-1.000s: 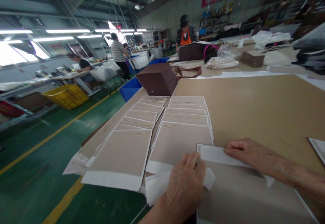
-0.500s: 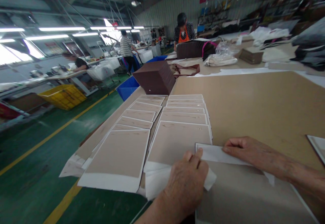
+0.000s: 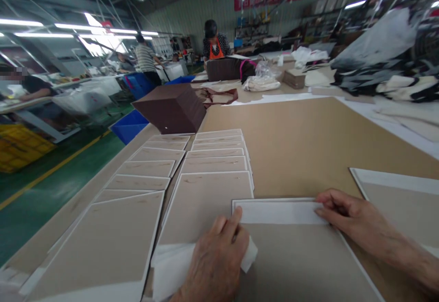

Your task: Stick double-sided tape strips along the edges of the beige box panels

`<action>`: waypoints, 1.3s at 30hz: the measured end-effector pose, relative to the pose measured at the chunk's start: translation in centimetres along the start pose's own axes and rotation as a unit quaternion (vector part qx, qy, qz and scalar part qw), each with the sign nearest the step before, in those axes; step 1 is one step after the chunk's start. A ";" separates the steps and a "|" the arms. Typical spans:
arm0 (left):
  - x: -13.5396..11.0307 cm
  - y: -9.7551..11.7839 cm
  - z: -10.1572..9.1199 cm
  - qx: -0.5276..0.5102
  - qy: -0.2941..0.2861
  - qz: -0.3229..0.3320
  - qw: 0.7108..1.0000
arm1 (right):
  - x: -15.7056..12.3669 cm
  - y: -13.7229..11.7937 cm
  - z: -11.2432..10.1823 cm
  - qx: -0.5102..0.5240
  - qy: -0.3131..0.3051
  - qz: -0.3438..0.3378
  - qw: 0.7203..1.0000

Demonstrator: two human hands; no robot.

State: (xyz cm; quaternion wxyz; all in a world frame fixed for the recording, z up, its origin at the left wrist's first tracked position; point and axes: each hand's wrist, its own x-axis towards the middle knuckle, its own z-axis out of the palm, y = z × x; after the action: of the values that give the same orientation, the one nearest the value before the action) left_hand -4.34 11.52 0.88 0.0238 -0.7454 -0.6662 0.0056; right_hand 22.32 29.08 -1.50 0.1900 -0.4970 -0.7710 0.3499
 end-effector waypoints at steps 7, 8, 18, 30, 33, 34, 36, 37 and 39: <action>-0.1 -0.2 0.2 0.042 0.040 0.008 0.998 | -0.2 -0.3 0.8 0.010 0.022 0.012 1.000; -0.1 -0.2 0.2 0.045 0.044 0.012 0.998 | -0.1 -0.5 0.7 0.010 0.022 0.008 1.000; 0.0 -0.5 0.2 0.088 0.035 0.038 0.995 | 2.0 -0.1 0.6 -0.002 -0.008 -0.019 1.000; 0.0 -0.5 0.3 0.079 0.020 0.024 0.996 | 1.6 -0.5 0.3 -0.147 0.085 -0.073 0.983; 0.0 -0.2 0.2 0.075 0.017 0.013 0.997 | 0.0 -1.6 0.9 -0.219 0.198 -0.158 0.942; 0.0 -0.2 0.2 0.072 0.017 0.012 0.997 | -0.7 -2.3 1.5 -0.235 0.205 -0.208 0.927; 0.0 -0.2 0.3 0.064 0.020 0.007 0.998 | -2.1 -3.9 3.0 -0.266 0.162 -0.322 0.894; 0.0 -0.3 0.4 0.060 0.020 0.006 0.998 | -2.7 -4.7 3.8 -0.282 0.121 -0.364 0.880; -0.1 -0.6 0.6 0.056 0.011 0.008 0.998 | -3.5 -5.9 5.1 -0.299 0.038 -0.390 0.870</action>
State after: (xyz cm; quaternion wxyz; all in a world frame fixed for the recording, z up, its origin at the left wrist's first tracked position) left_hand -4.99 11.55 0.33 0.0728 -0.7484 -0.6583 0.0345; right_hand 16.84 22.65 -0.53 0.1822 -0.2021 -0.9621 -0.0185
